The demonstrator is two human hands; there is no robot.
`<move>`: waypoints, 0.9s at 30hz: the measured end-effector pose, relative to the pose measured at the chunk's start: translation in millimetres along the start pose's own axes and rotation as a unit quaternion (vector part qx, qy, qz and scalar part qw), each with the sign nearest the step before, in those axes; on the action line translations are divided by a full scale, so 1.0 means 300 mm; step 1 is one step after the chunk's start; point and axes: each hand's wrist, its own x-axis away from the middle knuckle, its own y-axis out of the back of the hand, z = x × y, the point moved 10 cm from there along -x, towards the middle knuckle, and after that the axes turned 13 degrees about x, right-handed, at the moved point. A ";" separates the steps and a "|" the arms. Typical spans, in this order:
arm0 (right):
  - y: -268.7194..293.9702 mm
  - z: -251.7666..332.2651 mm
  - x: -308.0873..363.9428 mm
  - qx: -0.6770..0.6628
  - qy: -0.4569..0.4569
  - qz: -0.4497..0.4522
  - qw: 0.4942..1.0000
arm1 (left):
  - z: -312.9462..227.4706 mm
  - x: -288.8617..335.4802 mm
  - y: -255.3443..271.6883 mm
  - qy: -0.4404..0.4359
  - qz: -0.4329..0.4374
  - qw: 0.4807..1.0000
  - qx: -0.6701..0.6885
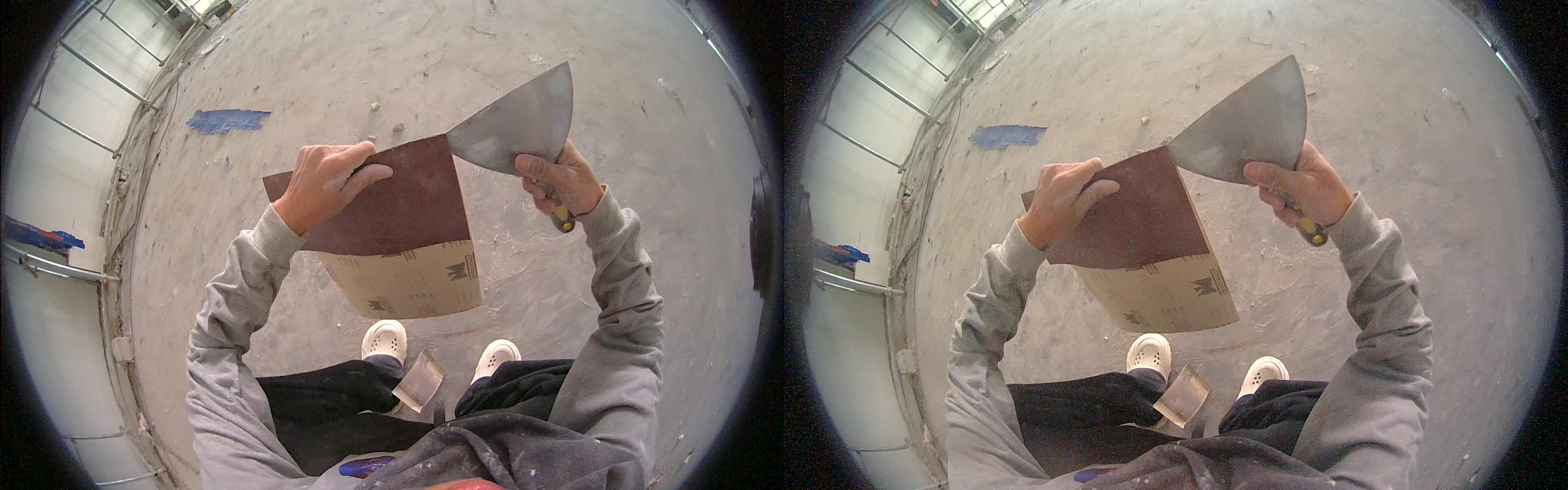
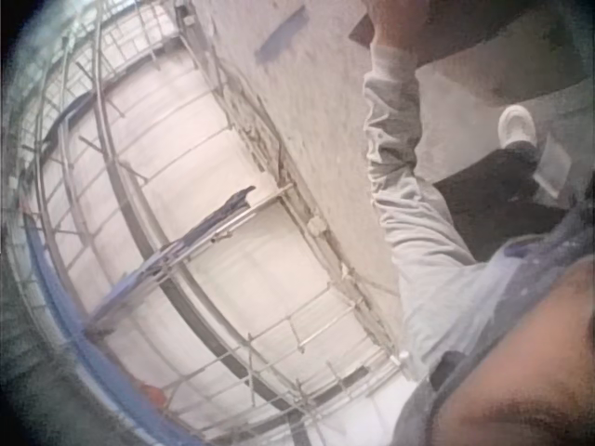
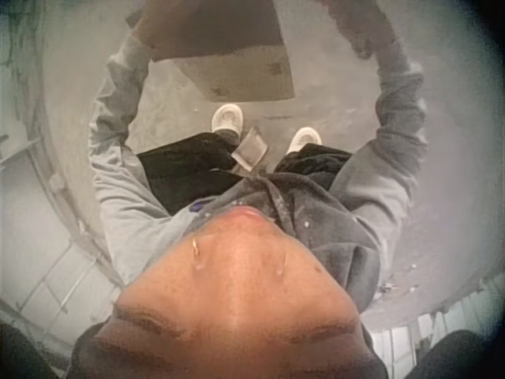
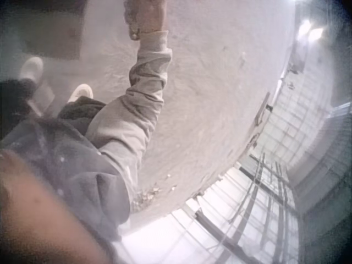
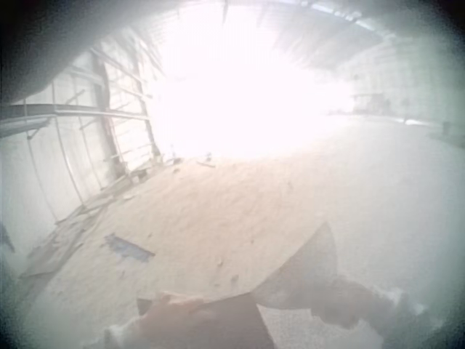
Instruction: The person tears a sheet of sandpaper from a roll, folds it, and then uses a trowel to cut the sandpaper into a smaller rectangular piece on the floor.
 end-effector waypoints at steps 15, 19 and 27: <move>-0.121 -0.089 -0.019 -0.046 -0.011 0.087 0.995 | 0.019 -0.062 -0.068 0.102 0.036 0.994 -0.004; -0.102 -0.109 -0.025 -0.139 -0.012 0.079 0.987 | 0.034 -0.074 -0.070 0.109 0.029 0.992 0.049; -0.123 -0.095 -0.015 -0.087 0.002 0.104 0.991 | 0.063 -0.063 -0.085 0.145 0.041 0.986 0.071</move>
